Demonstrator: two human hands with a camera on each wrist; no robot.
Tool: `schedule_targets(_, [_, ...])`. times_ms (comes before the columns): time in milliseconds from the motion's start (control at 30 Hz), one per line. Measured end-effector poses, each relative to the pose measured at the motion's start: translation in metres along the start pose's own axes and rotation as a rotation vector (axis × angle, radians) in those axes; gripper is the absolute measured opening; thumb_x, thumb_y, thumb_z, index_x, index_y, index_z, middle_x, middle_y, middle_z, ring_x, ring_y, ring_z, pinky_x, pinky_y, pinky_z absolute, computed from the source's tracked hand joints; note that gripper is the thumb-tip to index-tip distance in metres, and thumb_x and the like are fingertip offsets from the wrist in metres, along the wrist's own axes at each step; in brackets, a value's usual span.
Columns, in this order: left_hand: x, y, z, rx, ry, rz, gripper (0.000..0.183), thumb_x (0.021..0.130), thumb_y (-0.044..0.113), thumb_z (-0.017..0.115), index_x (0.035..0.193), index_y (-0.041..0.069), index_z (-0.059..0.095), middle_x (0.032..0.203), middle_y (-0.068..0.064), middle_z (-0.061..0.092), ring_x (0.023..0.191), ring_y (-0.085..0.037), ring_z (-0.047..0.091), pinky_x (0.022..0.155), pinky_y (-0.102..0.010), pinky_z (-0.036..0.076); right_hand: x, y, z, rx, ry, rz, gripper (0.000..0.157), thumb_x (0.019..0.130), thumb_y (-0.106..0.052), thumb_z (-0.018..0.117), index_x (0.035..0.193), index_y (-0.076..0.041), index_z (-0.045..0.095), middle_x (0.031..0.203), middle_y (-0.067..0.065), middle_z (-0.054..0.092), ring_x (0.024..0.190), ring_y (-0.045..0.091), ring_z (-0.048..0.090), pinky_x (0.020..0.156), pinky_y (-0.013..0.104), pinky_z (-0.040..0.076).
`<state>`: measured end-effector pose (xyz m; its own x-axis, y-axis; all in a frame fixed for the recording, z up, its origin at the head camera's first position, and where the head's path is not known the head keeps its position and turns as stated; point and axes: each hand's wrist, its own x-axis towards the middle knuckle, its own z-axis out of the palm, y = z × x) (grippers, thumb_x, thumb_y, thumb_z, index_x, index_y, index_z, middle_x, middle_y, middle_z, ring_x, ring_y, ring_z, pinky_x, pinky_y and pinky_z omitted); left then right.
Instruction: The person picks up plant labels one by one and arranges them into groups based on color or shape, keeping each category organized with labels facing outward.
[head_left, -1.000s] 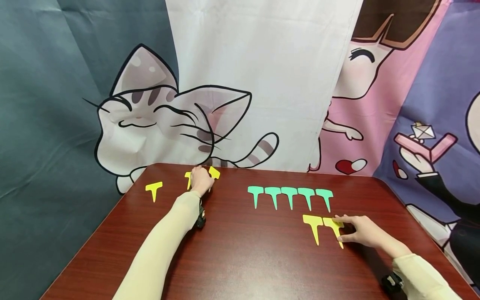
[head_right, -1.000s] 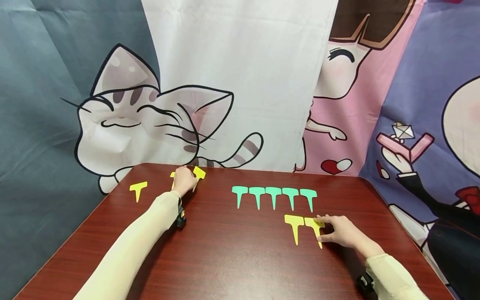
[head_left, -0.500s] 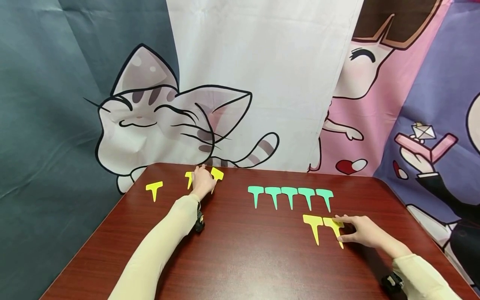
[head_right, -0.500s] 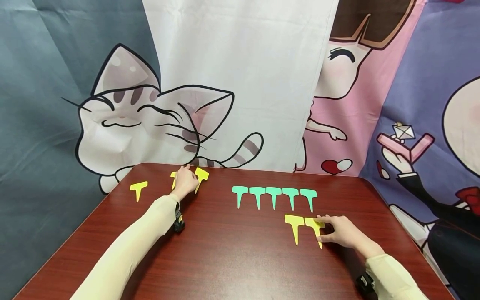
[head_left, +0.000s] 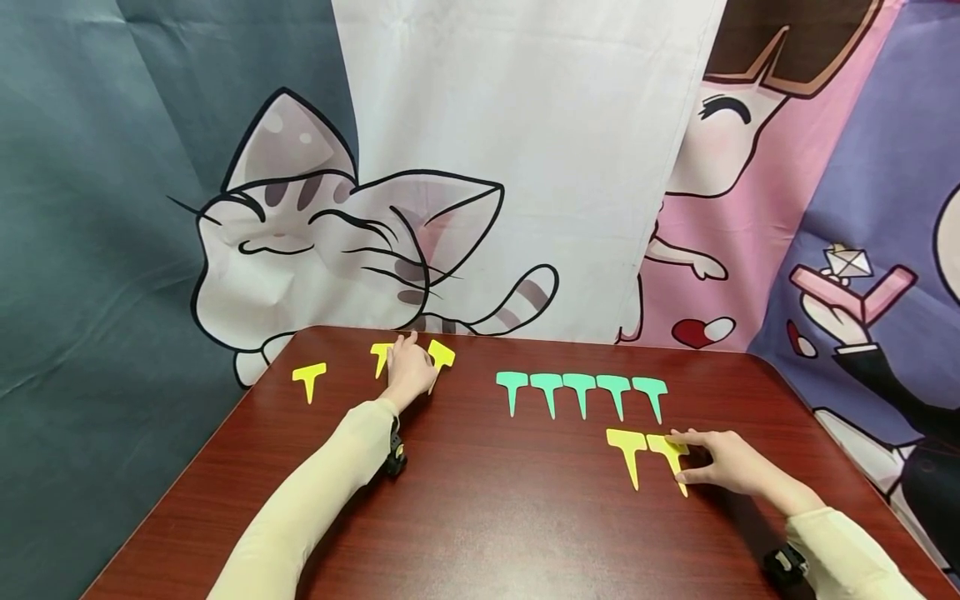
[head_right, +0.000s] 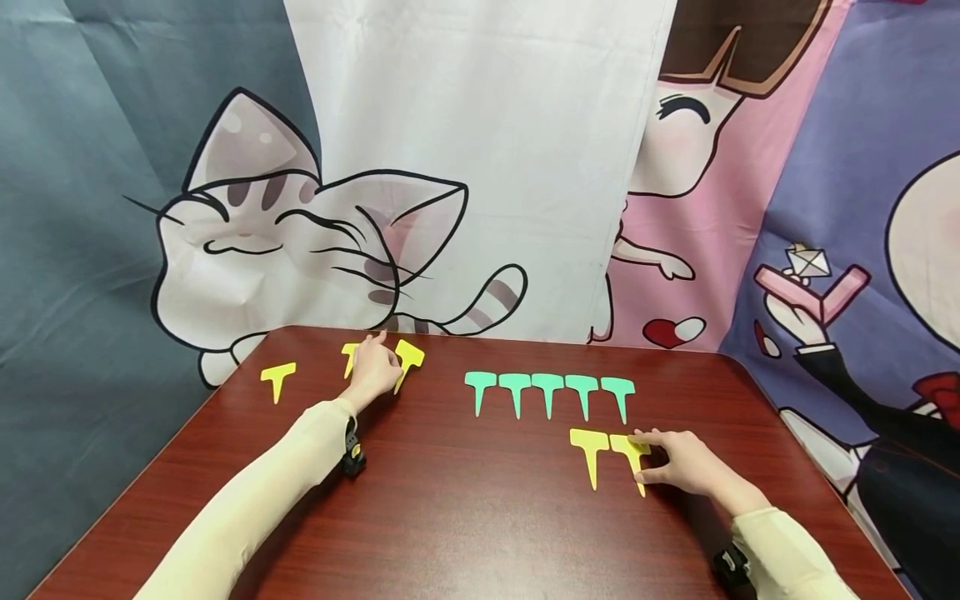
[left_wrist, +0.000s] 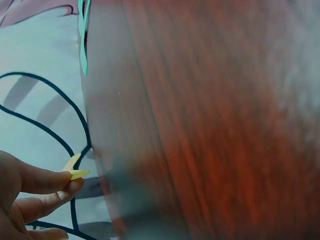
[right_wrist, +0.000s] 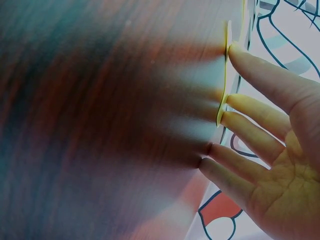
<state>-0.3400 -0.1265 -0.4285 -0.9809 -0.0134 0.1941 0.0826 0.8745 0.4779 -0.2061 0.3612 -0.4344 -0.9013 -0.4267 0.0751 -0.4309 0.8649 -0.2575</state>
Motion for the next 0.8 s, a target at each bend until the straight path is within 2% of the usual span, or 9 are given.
schedule_targets(167, [-0.006, 0.007, -0.001, -0.016, -0.007, 0.025, 0.029, 0.074, 0.002, 0.054, 0.046, 0.010, 0.056, 0.151, -0.018, 0.034, 0.143, -0.041, 0.018, 0.115, -0.061, 0.006, 0.000, 0.000, -0.001, 0.012, -0.004, -0.001, 0.064, 0.071, -0.044, 0.078, 0.121, -0.007, 0.065, 0.120, 0.017, 0.065, 0.113, 0.043, 0.058, 0.089, 0.055, 0.047])
schedule_targets(533, [-0.021, 0.020, 0.005, -0.030, -0.027, 0.055, 0.027, 0.074, 0.004, 0.056, 0.048, 0.011, 0.059, 0.150, -0.016, 0.036, 0.144, -0.039, 0.017, 0.115, -0.059, 0.004, 0.000, 0.000, 0.000, -0.009, 0.009, -0.001, 0.065, 0.069, -0.045, 0.079, 0.119, -0.005, 0.066, 0.116, 0.024, 0.064, 0.110, 0.041, 0.060, 0.088, 0.055, 0.048])
schedule_targets(800, [-0.029, 0.034, 0.009, 0.017, -0.066, 0.073, 0.022, 0.077, 0.010, 0.062, 0.055, 0.012, 0.064, 0.151, -0.015, 0.035, 0.145, -0.035, 0.017, 0.116, -0.059, 0.004, 0.000, 0.000, 0.000, -0.006, 0.014, -0.005, 0.065, 0.069, -0.045, 0.079, 0.119, -0.006, 0.066, 0.117, 0.023, 0.065, 0.109, 0.041, 0.060, 0.088, 0.055, 0.047])
